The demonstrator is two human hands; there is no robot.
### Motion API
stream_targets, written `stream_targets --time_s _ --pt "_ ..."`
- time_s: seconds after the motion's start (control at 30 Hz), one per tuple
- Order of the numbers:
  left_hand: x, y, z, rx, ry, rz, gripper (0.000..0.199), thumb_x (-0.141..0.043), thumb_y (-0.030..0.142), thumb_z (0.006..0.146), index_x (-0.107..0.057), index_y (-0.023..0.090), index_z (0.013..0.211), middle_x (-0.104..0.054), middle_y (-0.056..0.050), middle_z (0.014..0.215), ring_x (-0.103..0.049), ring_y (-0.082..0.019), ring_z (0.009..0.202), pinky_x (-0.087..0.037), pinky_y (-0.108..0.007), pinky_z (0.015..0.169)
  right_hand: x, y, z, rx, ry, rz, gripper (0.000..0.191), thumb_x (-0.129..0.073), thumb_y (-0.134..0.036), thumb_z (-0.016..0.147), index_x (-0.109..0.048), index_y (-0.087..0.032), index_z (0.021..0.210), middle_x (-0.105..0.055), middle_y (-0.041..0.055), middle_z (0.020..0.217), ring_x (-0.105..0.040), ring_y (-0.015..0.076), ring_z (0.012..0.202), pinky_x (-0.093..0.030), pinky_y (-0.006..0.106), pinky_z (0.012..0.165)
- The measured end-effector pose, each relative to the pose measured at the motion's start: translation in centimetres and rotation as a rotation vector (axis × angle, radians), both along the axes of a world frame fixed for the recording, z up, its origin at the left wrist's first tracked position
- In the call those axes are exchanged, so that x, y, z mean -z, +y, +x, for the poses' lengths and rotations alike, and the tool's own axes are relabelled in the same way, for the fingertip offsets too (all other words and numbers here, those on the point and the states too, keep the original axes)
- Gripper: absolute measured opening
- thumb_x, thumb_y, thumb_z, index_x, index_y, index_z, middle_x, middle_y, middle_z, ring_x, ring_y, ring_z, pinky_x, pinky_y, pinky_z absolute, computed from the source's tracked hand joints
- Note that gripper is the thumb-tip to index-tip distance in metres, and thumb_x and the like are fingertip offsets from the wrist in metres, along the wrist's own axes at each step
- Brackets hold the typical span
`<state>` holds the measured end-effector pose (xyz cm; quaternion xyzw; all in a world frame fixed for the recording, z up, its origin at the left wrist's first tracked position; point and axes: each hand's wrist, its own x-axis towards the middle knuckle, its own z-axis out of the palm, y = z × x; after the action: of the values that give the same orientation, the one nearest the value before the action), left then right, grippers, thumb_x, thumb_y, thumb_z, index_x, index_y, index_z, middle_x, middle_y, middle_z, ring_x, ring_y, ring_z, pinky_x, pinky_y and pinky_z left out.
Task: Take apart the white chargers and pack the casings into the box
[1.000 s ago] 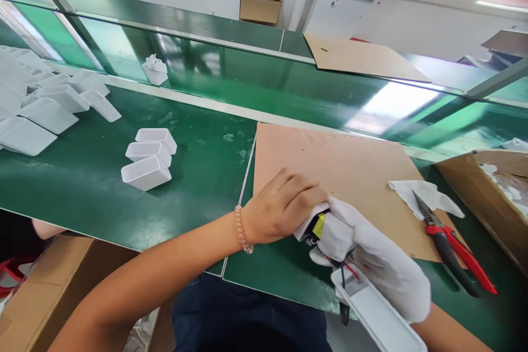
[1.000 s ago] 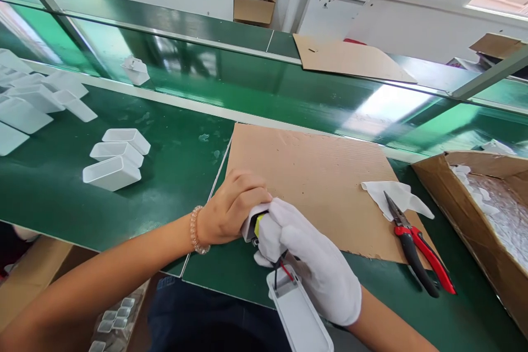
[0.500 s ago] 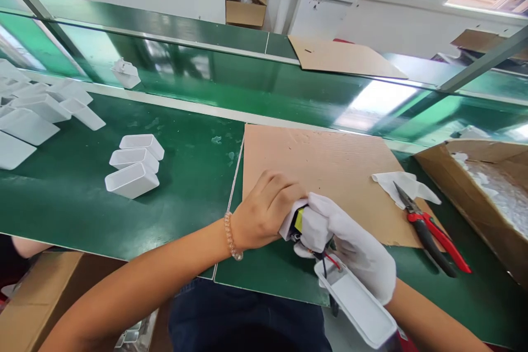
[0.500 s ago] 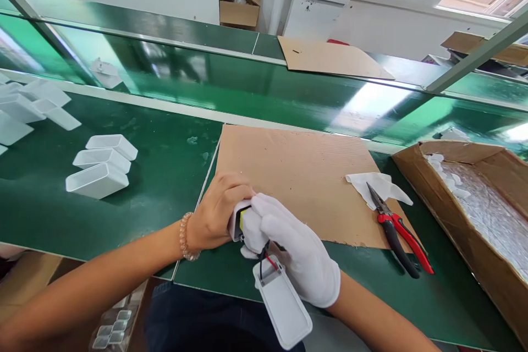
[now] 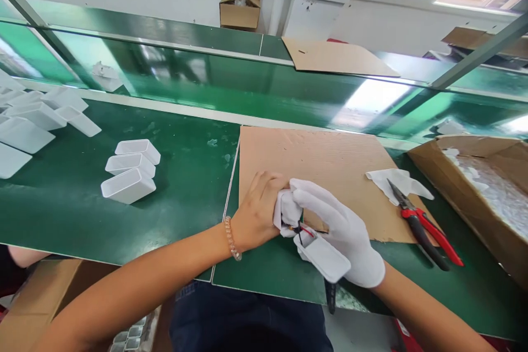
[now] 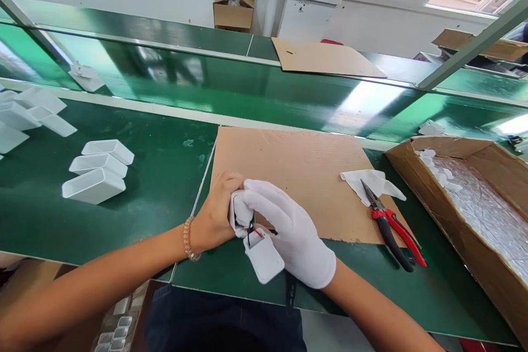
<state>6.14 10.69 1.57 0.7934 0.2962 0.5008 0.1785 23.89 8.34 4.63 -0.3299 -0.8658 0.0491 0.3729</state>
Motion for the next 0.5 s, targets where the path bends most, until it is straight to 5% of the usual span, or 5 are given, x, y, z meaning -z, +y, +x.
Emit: stream_targets --time_s 0.13,0.2,0.5 --pt "0.0 -0.8 0.6 0.078 -0.092 -0.419 0.060 -0.072 0.018 0.072 -0.035 0.019 0.120 -0.047 -0.009 0.109 -0.052 -0.024 0.101 -0.048 -0.038 0.085 0.3 0.2 0.1 -0.029 0.122 -0.271 0.074 -0.061 -0.037 0.092 -0.022 -0.028 0.154 -0.043 0.0135 0.148 -0.054 0.0231 0.128 -0.053 0.035 0.100" --pt "0.0 -1.2 0.9 0.131 -0.096 -0.515 0.070 -0.068 0.011 0.071 -0.028 0.019 0.127 -0.044 -0.011 0.113 -0.051 -0.025 0.105 -0.048 -0.039 0.087 0.4 0.3 0.2 -0.087 0.172 -0.323 0.080 -0.069 -0.037 0.086 -0.025 -0.031 0.153 -0.049 0.0102 0.143 -0.056 0.0223 0.125 -0.052 0.034 0.102" --pt "0.6 -1.6 1.1 0.041 -0.010 -0.437 0.059 -0.060 0.013 0.082 -0.032 0.023 0.133 -0.042 -0.011 0.119 -0.047 -0.026 0.114 -0.046 -0.048 0.099 0.3 0.5 -0.7 -0.017 0.103 -0.312 0.053 -0.055 -0.015 0.089 -0.046 -0.026 0.140 -0.066 0.0057 0.116 -0.068 0.0152 0.095 -0.056 0.026 0.083"
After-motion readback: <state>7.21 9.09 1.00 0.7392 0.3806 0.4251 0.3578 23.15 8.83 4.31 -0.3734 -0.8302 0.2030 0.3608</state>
